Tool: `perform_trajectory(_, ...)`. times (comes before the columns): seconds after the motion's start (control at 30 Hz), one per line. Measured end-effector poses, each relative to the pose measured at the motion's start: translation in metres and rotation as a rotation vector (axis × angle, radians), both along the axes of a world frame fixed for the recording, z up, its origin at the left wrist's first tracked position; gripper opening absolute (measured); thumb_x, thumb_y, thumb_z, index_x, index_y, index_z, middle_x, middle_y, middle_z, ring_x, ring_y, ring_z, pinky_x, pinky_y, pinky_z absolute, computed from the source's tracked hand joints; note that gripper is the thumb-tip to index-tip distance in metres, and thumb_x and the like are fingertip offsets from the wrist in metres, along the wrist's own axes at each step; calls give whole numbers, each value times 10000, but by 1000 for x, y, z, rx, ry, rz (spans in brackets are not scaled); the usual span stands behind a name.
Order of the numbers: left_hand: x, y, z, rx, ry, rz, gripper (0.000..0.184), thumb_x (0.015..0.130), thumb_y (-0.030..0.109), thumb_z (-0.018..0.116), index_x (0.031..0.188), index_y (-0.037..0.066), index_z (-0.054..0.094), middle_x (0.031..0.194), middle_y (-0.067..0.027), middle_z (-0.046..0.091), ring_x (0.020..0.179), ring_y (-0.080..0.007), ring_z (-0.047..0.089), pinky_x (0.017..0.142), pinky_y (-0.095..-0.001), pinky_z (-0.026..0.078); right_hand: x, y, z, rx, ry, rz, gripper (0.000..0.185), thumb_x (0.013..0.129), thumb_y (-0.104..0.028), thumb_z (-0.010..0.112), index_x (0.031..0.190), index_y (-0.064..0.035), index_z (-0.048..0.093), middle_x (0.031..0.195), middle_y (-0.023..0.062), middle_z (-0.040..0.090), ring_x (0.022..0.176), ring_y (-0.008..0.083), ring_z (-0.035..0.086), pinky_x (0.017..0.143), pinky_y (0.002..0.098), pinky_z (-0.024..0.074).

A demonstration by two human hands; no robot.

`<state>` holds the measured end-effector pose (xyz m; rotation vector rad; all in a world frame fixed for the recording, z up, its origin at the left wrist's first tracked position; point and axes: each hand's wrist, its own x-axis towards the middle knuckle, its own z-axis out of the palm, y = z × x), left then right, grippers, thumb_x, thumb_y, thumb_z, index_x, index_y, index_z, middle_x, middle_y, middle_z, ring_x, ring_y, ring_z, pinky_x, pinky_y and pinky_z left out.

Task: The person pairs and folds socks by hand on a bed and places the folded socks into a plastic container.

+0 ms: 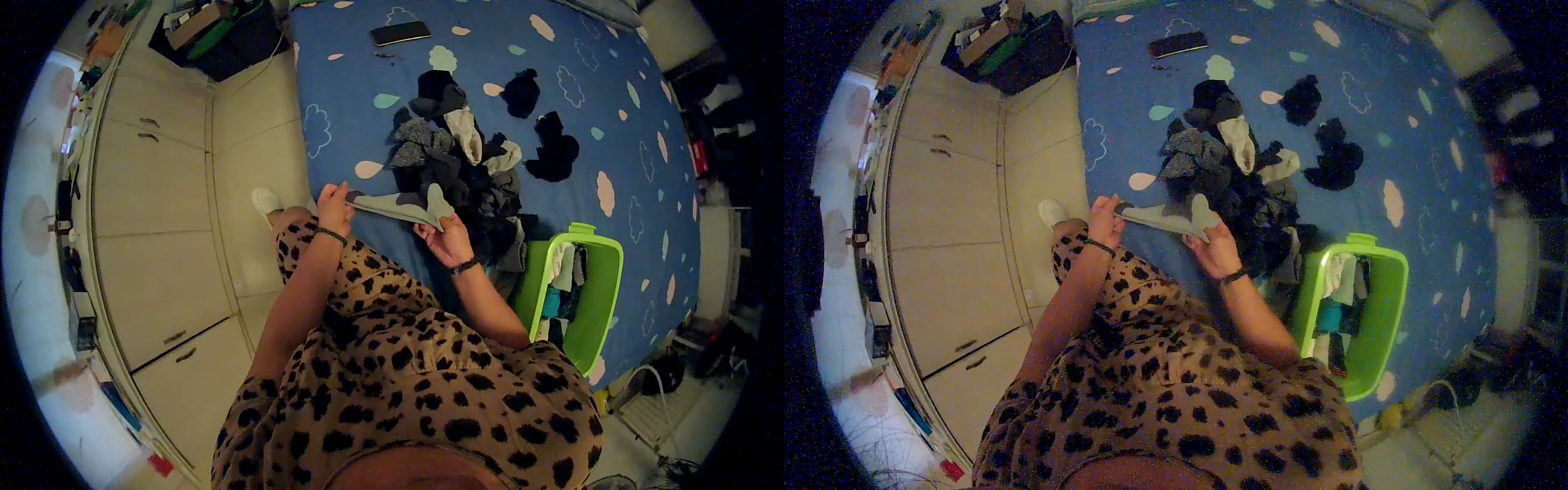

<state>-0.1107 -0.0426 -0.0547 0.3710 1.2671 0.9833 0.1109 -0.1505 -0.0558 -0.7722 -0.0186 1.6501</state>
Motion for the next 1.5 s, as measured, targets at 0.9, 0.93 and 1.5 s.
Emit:
perform_trajectory(0.9,29,-74,85,-96,-627,-197,279,930,76,517,1199,7,497,1140,-113,587,1035,-258,585,917,-379,480,-16,12,80,341,-461,309,155,890,-116,558,756,-62,500,729,-10,494,687,99,445,656,248,376)
perform_trajectory(0.93,27,-76,89,-280,-928,-119,306,926,79,524,1226,21,500,1147,-112,613,1053,-294,589,964,-425,465,-13,12,82,374,-154,236,186,894,-112,534,724,-71,473,696,0,457,665,119,421,659,262,366)
perform_trajectory(1.5,21,-98,132,298,-102,-374,183,989,141,487,1083,-9,534,1014,-53,611,910,-121,583,856,-263,469,-26,1,119,325,-600,354,111,855,-95,647,853,-59,542,823,-3,570,735,106,519,682,254,434)
